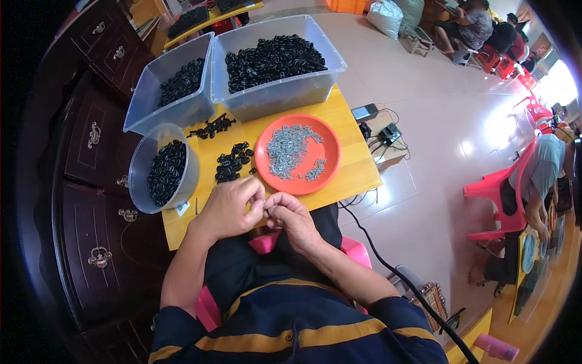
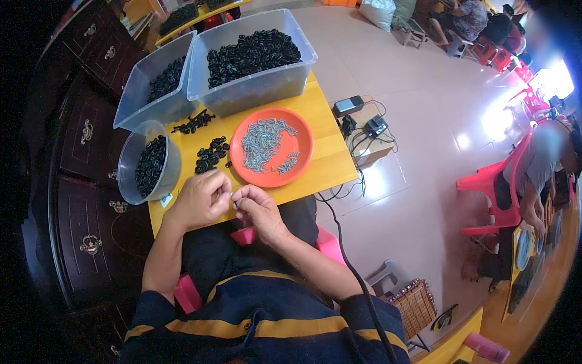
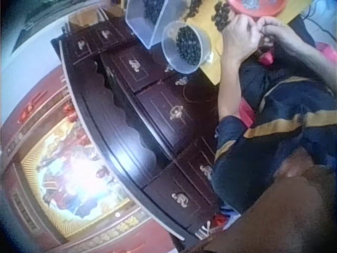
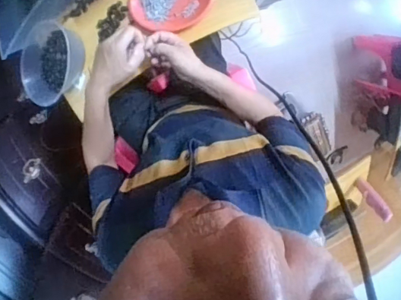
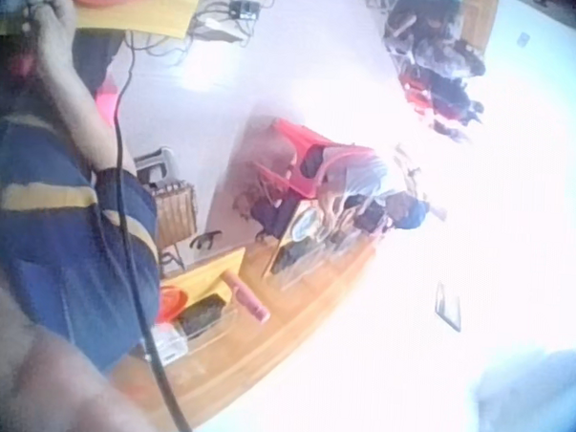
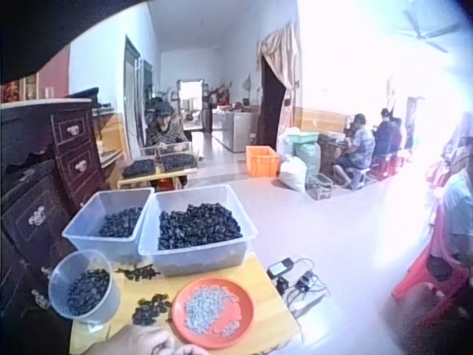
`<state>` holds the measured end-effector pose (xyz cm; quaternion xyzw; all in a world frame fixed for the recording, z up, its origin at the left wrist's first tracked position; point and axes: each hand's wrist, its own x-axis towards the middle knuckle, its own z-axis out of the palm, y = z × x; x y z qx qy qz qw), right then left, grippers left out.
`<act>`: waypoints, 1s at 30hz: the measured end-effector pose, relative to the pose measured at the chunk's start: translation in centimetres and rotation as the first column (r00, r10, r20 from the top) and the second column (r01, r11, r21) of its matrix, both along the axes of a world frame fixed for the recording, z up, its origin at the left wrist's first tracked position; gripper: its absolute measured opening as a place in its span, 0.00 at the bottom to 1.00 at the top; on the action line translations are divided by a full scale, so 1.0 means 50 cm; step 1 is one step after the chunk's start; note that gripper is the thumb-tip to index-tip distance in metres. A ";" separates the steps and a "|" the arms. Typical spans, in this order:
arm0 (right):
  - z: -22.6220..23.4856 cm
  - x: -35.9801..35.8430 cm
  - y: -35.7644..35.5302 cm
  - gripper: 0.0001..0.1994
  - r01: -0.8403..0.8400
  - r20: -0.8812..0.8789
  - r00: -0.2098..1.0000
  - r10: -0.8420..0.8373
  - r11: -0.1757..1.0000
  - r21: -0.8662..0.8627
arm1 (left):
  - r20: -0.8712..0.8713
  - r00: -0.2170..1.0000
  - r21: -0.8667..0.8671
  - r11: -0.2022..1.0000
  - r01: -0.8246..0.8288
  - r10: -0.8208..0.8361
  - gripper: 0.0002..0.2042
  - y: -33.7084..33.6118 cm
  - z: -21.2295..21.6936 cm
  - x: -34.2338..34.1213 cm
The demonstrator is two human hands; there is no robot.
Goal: Manually assembling black plastic buckle components by pressing small metal rivets into them.
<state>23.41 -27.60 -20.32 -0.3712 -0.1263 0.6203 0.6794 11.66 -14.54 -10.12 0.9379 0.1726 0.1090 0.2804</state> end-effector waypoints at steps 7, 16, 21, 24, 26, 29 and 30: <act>-0.006 -0.025 -0.018 0.09 -0.176 0.247 0.958 0.144 0.978 0.113 | 0.049 0.998 0.096 0.995 0.035 -0.040 0.06 -0.048 -0.022 -0.073; -0.003 -0.063 -0.034 0.11 -0.057 0.214 0.976 0.033 0.992 0.108 | 0.367 0.925 -0.017 0.995 -0.097 0.097 0.04 -0.080 -0.064 -0.098; 0.005 -0.083 -0.026 0.10 -0.003 0.129 0.992 -0.008 0.996 0.089 | 0.377 0.912 -0.098 0.986 -0.134 0.162 0.04 -0.081 -0.077 -0.114; 0.002 -0.103 -0.019 0.10 0.033 0.131 0.991 -0.040 0.998 0.049 | 0.366 0.910 -0.190 0.973 -0.133 0.196 0.03 -0.074 -0.083 -0.127; 0.001 -0.104 -0.020 0.10 0.043 0.111 0.993 -0.047 0.998 0.039 | 0.381 0.901 -0.178 0.973 -0.149 0.208 0.02 -0.076 -0.089 -0.126; 0.001 -0.095 -0.021 0.10 0.011 0.151 0.988 -0.014 1.000 0.019 | 0.425 0.885 -0.150 0.979 -0.139 0.191 0.01 -0.067 -0.101 -0.125; 0.004 -0.089 -0.023 0.10 0.012 0.157 0.988 -0.015 1.000 0.021 | 0.431 0.882 -0.149 0.979 -0.138 0.190 0.01 -0.068 -0.098 -0.125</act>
